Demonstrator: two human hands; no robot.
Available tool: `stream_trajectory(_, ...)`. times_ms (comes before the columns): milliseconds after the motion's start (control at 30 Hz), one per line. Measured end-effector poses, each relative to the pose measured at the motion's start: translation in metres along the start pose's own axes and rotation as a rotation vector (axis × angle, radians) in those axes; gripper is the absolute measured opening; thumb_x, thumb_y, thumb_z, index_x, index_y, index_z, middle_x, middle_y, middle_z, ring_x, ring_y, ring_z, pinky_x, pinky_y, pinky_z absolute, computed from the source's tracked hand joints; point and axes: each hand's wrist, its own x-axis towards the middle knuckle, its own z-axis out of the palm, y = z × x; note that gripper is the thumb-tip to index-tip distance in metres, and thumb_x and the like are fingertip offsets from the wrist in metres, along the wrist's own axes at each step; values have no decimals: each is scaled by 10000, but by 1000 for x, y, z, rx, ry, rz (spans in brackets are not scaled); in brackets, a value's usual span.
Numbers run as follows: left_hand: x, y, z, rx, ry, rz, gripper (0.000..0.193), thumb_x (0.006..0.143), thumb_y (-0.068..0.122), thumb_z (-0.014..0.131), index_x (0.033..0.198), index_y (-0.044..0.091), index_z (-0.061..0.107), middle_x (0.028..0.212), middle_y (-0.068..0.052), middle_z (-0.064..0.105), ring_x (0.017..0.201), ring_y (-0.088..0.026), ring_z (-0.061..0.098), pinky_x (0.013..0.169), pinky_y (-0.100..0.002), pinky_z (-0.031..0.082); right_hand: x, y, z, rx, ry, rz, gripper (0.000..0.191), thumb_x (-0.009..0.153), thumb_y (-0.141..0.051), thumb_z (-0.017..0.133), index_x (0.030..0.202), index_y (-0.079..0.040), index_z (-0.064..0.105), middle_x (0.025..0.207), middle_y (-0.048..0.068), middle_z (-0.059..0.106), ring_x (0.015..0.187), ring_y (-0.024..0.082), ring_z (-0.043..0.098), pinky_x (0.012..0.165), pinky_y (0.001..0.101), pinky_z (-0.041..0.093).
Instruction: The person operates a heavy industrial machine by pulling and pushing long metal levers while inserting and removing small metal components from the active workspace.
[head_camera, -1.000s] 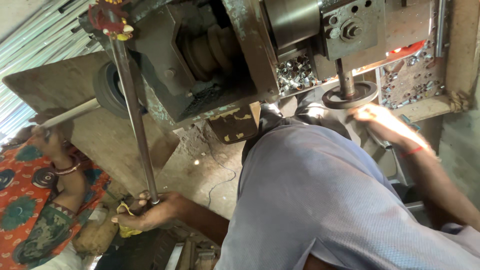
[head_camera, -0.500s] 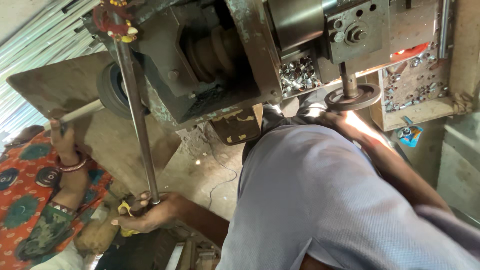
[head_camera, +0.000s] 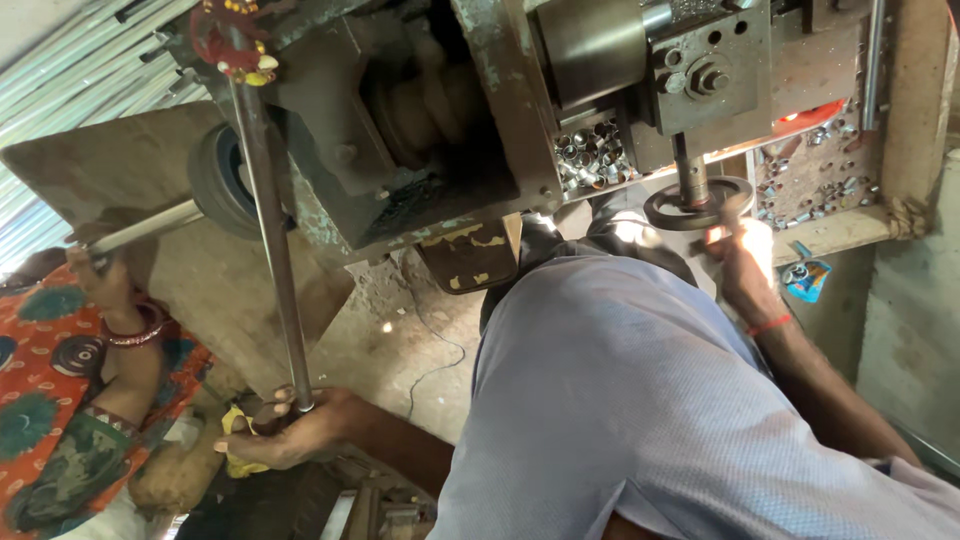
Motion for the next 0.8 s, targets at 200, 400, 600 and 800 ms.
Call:
stream_trajectory(200,1,1,-2,182,-16,15,694,1123,426,555,1555,-54,301,1381,-223,567,1072,-287,678,890,-386,600,33,-16,-11,99,354,-2,783,979,-848,426,687,-121,408,583,-22,423,472,113,394,445,321,308)
stream_trajectory(400,0,-1,-4,322,-13,112,631,1166,397,487,1570,-35,268,1491,-265,489,1259,-327,664,1068,-451,587,36,-12,-7,-12,414,-9,796,958,-881,394,681,-135,427,596,-39,424,510,94,406,450,317,326)
stream_trajectory(600,-5,-12,-2,184,-34,-8,679,1135,441,508,1528,-76,308,1425,-228,557,1165,-287,693,931,-403,607,39,-16,-9,162,368,-48,711,955,-846,446,751,-168,506,652,-69,486,538,71,451,471,283,342)
stream_trajectory(800,-5,-14,0,234,4,32,656,1124,419,537,1550,-34,330,1406,-144,566,1211,-291,674,1019,-431,605,1,-10,-3,-86,193,-40,698,1040,-700,572,826,-35,568,673,49,489,558,141,451,498,317,339)
